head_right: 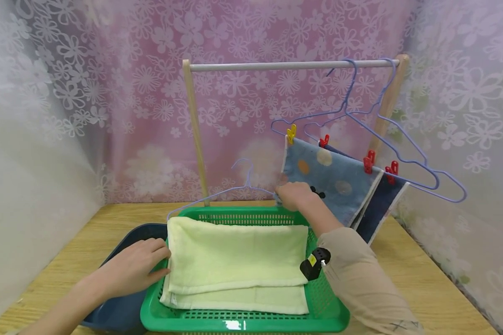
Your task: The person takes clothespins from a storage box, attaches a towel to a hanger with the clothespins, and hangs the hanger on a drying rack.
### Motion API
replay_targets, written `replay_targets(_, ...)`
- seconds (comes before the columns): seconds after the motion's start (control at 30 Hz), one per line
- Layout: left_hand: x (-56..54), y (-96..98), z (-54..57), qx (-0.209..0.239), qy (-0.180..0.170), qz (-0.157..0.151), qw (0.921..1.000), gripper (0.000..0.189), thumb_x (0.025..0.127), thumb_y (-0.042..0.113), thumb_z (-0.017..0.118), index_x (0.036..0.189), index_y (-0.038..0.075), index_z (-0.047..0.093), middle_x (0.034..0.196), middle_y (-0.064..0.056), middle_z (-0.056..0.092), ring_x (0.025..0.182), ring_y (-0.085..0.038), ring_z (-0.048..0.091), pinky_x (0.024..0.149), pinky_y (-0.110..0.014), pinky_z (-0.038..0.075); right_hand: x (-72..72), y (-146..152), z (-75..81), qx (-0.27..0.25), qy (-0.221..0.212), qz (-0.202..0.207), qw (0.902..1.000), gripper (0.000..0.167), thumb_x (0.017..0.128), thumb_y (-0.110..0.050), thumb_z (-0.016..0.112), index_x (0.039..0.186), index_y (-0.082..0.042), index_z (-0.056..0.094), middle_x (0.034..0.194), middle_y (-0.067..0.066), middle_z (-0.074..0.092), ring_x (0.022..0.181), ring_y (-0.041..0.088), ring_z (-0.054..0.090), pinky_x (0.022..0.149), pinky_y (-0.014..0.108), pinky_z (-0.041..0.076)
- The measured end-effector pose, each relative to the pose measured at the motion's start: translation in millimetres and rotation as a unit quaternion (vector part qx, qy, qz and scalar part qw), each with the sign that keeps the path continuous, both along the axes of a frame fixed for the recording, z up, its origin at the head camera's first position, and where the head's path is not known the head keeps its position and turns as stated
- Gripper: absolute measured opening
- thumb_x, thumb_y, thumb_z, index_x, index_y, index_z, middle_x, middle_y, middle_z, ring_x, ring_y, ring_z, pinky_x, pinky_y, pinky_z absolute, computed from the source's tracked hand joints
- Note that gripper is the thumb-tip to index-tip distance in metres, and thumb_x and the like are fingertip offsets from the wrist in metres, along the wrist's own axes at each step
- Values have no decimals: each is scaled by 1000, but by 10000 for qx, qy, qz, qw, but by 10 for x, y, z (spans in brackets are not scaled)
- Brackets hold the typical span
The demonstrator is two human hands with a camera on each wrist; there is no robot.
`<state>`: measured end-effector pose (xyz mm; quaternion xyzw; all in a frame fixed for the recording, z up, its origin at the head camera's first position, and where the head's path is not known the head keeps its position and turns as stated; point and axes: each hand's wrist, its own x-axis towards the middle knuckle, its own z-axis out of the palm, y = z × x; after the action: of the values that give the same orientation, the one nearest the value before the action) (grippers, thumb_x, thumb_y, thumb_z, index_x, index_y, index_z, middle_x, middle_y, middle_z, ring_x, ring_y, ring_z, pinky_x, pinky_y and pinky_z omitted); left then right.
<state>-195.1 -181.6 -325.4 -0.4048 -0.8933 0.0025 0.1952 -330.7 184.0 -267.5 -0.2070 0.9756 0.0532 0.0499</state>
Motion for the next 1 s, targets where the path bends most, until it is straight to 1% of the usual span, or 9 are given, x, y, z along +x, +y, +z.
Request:
replay_targets(0.1,-1,-5,8,-15,36,-32,10000,26,76,25,76,77,14,52,72,8,38,60,-8,31,55,-21,30,15,44,12,-82,69,169,9998,10,98,-14,45,90,-14,51,67,2,47,56,17,40,51,30,31)
replay_targets(0.2,0,-8,15,-24,9,-61,10000,26,76,25,75,77,14,52,72,8,38,60,-8,32,55,-22,30,34,94,10,-288,4,285,9992,12,99,-15,44,88,-15,49,66,2,45,54,16,37,51,29,29)
replay_targets(0.33,-2,-9,16,-50,11,-75,10000,26,76,25,75,78,15,52,73,8,39,60,-8,32,55,-22,29,79,162,14,-689,-114,446,9966,11,99,-15,44,89,-14,50,67,1,45,55,15,39,52,29,31)
replay_targets(0.43,-1,-7,20,-65,29,-89,9999,26,76,26,76,78,15,53,73,8,39,60,-8,31,55,-21,29,127,200,39,-956,-271,488,9939,12,99,-13,42,92,-9,52,69,2,46,57,15,42,54,29,34)
replay_targets(0.57,4,-2,33,-99,22,-76,9999,26,76,26,75,78,15,52,73,8,39,60,-8,31,55,-22,28,204,234,101,-1035,-476,470,9924,17,98,-5,39,95,-3,55,76,5,51,61,15,43,57,29,37)
replay_targets(0.67,5,0,40,-124,34,-59,9999,26,76,26,75,78,15,52,72,8,38,60,-8,31,55,-22,28,277,248,151,-1002,-505,530,9923,17,97,-2,39,91,-3,55,74,4,50,60,15,40,57,28,36)
replay_targets(0.73,5,2,42,-139,42,-57,9999,26,76,26,75,77,15,52,72,8,38,59,-8,31,55,-22,28,326,261,172,-1023,-523,553,9918,16,98,-3,39,90,-4,53,68,3,45,57,15,39,55,28,34)
replay_targets(0.87,8,6,44,-184,17,-36,9998,26,76,27,75,77,15,52,71,8,38,59,-8,31,55,-22,28,427,305,181,-1130,-539,588,9904,12,99,-7,38,97,-6,50,66,2,46,52,13,40,52,27,34)
replay_targets(1.0,8,10,45,-184,22,-47,9998,26,76,27,75,76,15,52,71,8,38,59,-8,31,55,-22,28,524,361,169,-1288,-443,670,9884,13,101,-11,37,105,-7,49,64,0,47,49,11,40,50,27,35)
